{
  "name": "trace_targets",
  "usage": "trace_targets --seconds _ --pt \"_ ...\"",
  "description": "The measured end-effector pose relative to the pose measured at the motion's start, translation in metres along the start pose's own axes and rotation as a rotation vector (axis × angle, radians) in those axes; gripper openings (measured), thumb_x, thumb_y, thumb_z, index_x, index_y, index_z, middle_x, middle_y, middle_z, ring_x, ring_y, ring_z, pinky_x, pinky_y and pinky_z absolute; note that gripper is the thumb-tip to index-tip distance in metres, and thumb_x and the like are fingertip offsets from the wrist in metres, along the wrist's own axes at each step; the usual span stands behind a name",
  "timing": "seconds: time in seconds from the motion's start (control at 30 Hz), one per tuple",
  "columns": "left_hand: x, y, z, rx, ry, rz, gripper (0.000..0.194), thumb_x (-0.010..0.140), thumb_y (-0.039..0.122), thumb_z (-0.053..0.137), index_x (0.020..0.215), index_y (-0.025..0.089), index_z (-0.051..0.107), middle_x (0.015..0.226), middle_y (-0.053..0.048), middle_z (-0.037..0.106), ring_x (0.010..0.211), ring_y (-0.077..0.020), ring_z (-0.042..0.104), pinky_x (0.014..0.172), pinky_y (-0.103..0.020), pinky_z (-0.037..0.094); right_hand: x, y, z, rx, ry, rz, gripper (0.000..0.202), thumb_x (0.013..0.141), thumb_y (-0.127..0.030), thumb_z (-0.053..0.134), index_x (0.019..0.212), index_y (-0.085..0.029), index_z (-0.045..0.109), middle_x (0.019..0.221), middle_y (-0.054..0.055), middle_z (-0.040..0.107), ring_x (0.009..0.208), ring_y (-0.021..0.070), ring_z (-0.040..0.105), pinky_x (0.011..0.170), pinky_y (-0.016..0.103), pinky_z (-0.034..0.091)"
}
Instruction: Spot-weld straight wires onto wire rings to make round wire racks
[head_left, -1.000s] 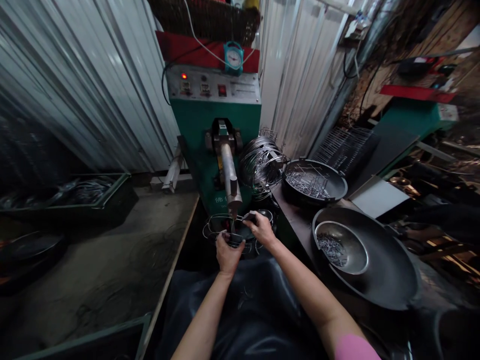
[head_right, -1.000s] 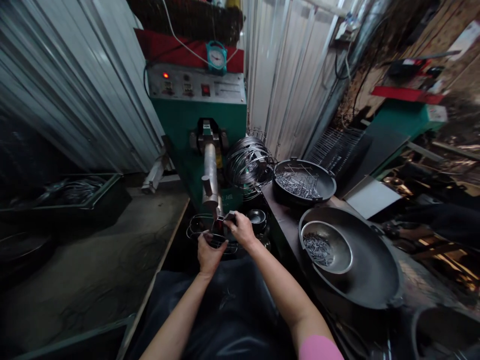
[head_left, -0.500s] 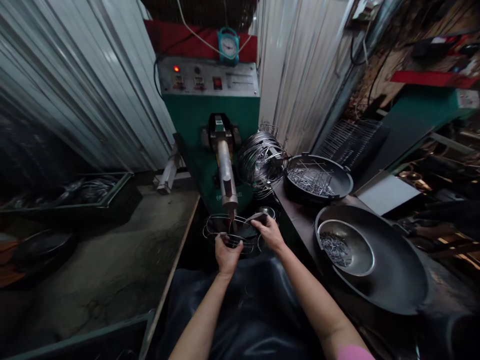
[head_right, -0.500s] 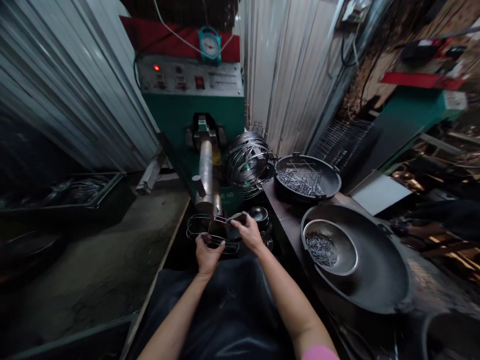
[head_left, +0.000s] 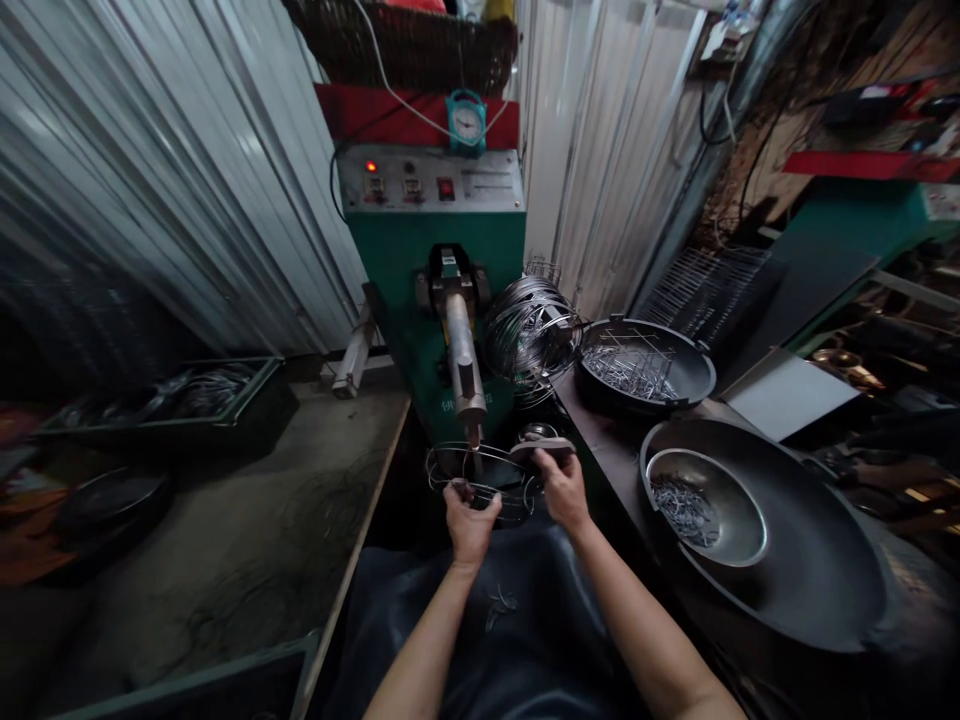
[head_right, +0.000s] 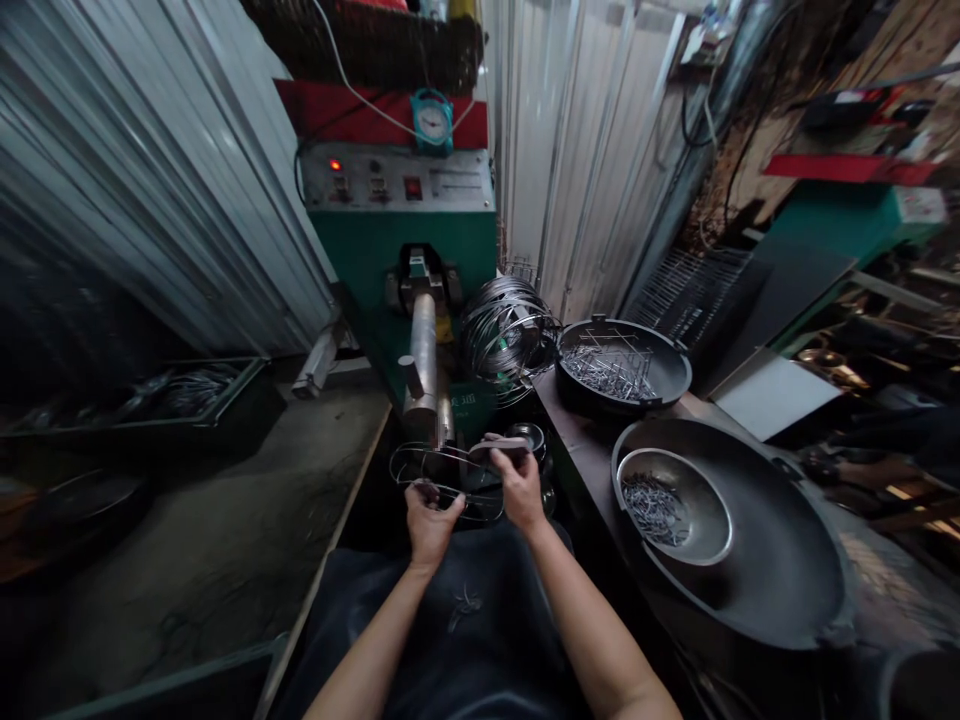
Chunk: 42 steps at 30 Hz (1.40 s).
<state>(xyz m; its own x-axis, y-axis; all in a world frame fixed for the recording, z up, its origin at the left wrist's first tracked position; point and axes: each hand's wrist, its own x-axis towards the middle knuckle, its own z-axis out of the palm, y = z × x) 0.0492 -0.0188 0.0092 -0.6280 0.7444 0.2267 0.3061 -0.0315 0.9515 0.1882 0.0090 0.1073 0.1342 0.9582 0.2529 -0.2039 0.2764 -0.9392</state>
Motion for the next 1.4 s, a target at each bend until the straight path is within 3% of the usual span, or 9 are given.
trace_targets --seconds 0.1,0.2,0.37,0.67,1.13,1.4 --pt "0.006 -0.003 -0.005 -0.051 0.080 -0.088 0.047 0.051 0.030 0.075 0.081 0.021 0.040 0.072 0.005 0.044 0.063 -0.0109 0.046 0.062 -0.027 0.043 -0.008 -0.021 -0.009 -0.104 0.033 -0.138 0.016 0.080 -0.030 0.057 0.092 -0.020 0.058 0.098 0.005 0.066 0.095 0.0185 0.061 0.089 0.036 0.044" --pt "0.009 -0.006 -0.009 -0.164 0.098 -0.151 0.048 0.051 0.029 0.075 0.083 0.021 0.041 0.075 0.005 0.045 0.063 -0.0098 0.046 0.061 -0.026 0.042 -0.005 -0.031 -0.017 -0.298 -0.088 -0.153 0.019 0.080 -0.028 0.054 0.097 -0.020 0.057 0.089 0.004 0.065 0.085 0.0178 0.061 0.081 0.033 0.047" --pt "0.005 -0.007 -0.005 -0.360 0.093 -0.237 0.045 0.055 0.025 0.074 0.085 0.020 0.041 0.077 0.004 0.046 0.063 -0.0076 0.046 0.064 -0.025 0.041 0.012 -0.017 -0.012 -0.613 -0.255 -0.264 0.012 0.075 -0.020 0.051 0.084 -0.018 0.059 0.081 0.005 0.060 0.078 0.0184 0.057 0.074 0.032 0.047" --pt "0.011 -0.012 0.007 -0.417 0.116 -0.302 0.050 0.054 0.023 0.075 0.091 0.020 0.040 0.078 0.004 0.045 0.065 -0.0075 0.045 0.064 -0.024 0.040 0.028 -0.001 0.012 -0.957 -0.471 -0.377 0.015 0.079 -0.025 0.060 0.092 -0.022 0.066 0.091 0.007 0.060 0.087 0.0194 0.057 0.077 0.031 0.047" --pt "0.016 -0.016 0.012 -0.472 0.110 -0.294 0.051 0.055 0.025 0.074 0.092 0.020 0.040 0.079 0.004 0.046 0.066 -0.0075 0.048 0.066 -0.024 0.042 0.036 -0.005 0.020 -1.161 -0.591 -0.415 0.023 0.082 -0.022 0.058 0.104 -0.024 0.064 0.098 0.006 0.065 0.092 0.0208 0.055 0.079 0.033 0.046" --pt "0.016 -0.016 0.003 -0.477 -0.014 -0.329 0.065 0.056 0.024 0.075 0.111 0.019 0.041 0.100 -0.008 0.057 0.090 -0.0162 0.059 0.080 -0.032 0.046 0.030 -0.014 0.021 -1.260 -0.731 -0.490 0.023 0.082 -0.015 0.053 0.104 -0.017 0.060 0.099 0.009 0.062 0.093 0.0219 0.052 0.078 0.032 0.045"
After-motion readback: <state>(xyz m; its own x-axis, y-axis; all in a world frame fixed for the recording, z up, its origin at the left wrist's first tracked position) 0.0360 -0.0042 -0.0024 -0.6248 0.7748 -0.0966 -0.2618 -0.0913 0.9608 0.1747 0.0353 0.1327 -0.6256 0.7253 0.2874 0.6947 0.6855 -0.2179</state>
